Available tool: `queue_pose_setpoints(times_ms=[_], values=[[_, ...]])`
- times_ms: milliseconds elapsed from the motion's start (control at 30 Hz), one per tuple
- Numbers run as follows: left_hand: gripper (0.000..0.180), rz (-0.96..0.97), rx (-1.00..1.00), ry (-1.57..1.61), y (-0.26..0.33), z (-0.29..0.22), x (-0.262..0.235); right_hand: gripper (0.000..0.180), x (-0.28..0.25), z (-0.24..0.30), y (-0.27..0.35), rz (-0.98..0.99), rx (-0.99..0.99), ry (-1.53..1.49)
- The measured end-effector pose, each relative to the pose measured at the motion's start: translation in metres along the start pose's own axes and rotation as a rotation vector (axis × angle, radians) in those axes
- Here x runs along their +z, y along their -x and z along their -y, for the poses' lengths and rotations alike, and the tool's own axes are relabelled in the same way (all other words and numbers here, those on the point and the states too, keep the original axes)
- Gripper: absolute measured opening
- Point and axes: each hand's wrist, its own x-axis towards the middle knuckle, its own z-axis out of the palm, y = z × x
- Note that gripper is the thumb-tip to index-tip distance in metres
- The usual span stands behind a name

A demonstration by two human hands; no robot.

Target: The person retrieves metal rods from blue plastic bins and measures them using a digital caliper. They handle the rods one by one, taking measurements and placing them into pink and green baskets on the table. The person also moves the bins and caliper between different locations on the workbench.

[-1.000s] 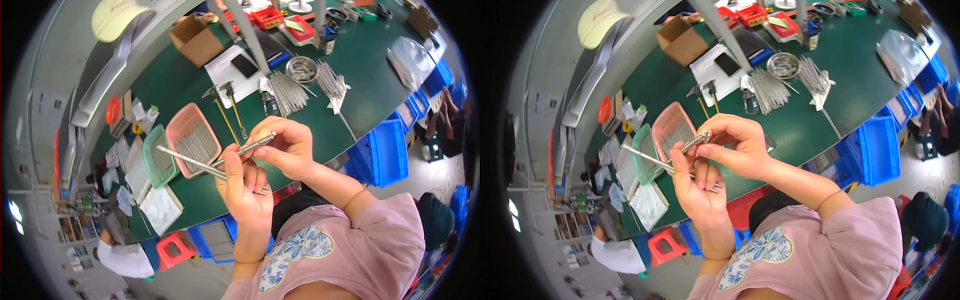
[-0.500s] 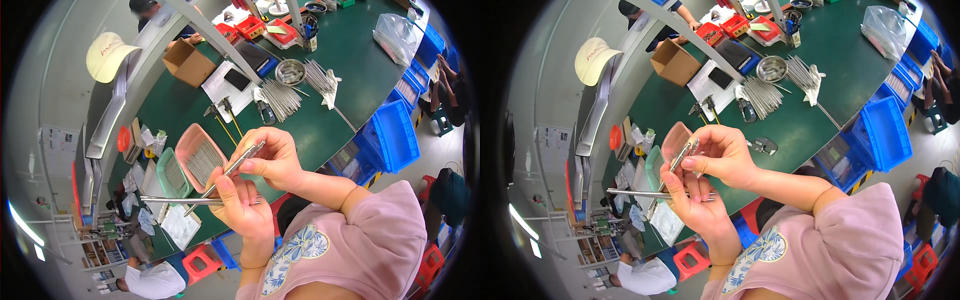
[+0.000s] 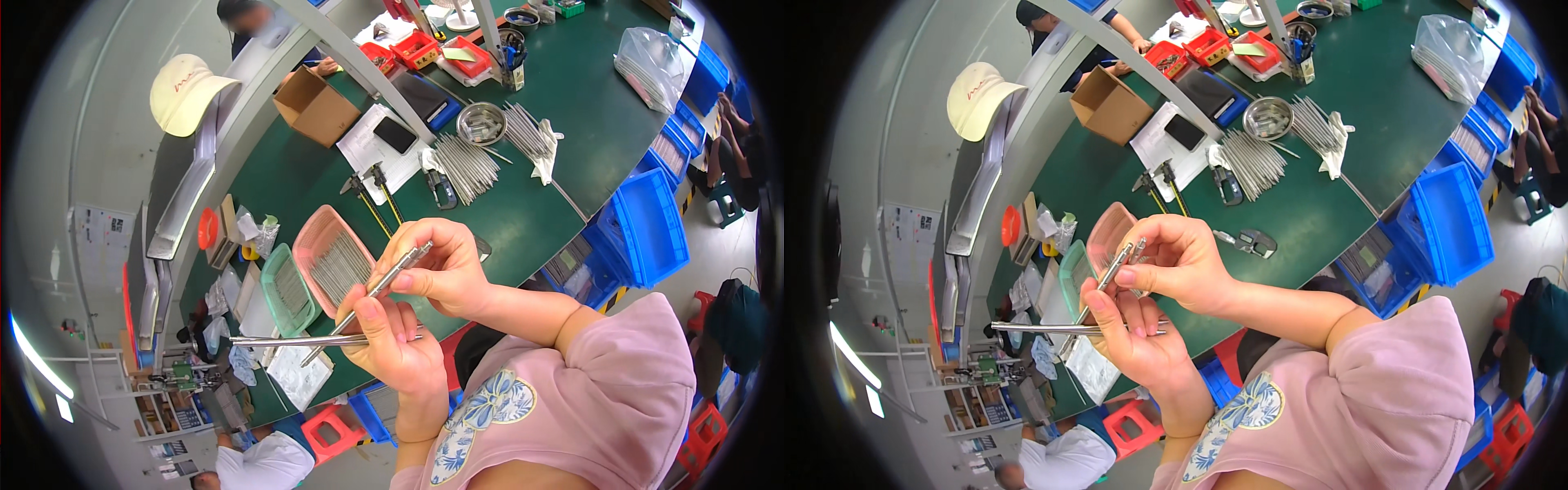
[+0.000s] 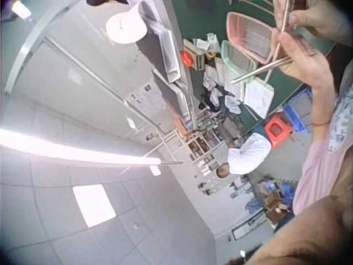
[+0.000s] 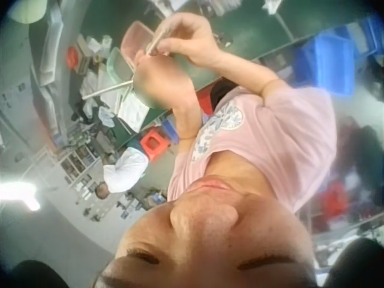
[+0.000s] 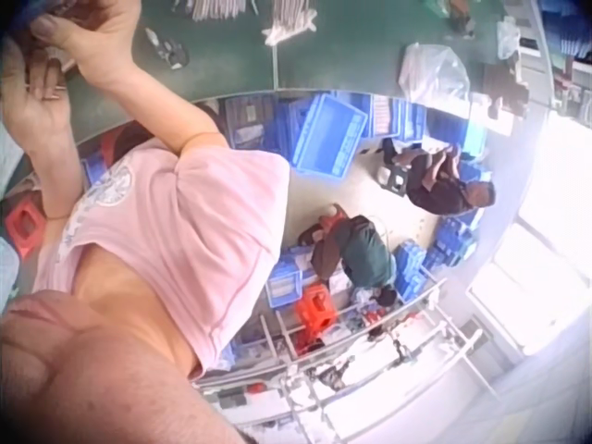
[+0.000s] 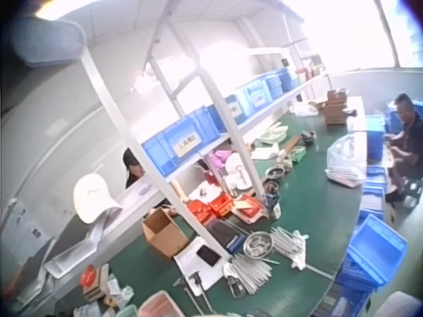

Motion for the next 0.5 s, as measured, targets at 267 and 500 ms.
queue_pose_setpoints(times_ms=[267, 500], values=[[0.019, 0.057, 0.034, 0.045, -0.0020, -0.0015, -0.0076, 0.015, 0.0039, -0.0028, -0.0018, 0.030, -0.003, -0.049], [0.019, 0.023, 0.042, 0.038, 0.0001, -0.0014, -0.0049, 0.015, 0.0012, -0.0035, -0.0013, 0.044, -0.007, -0.044]])
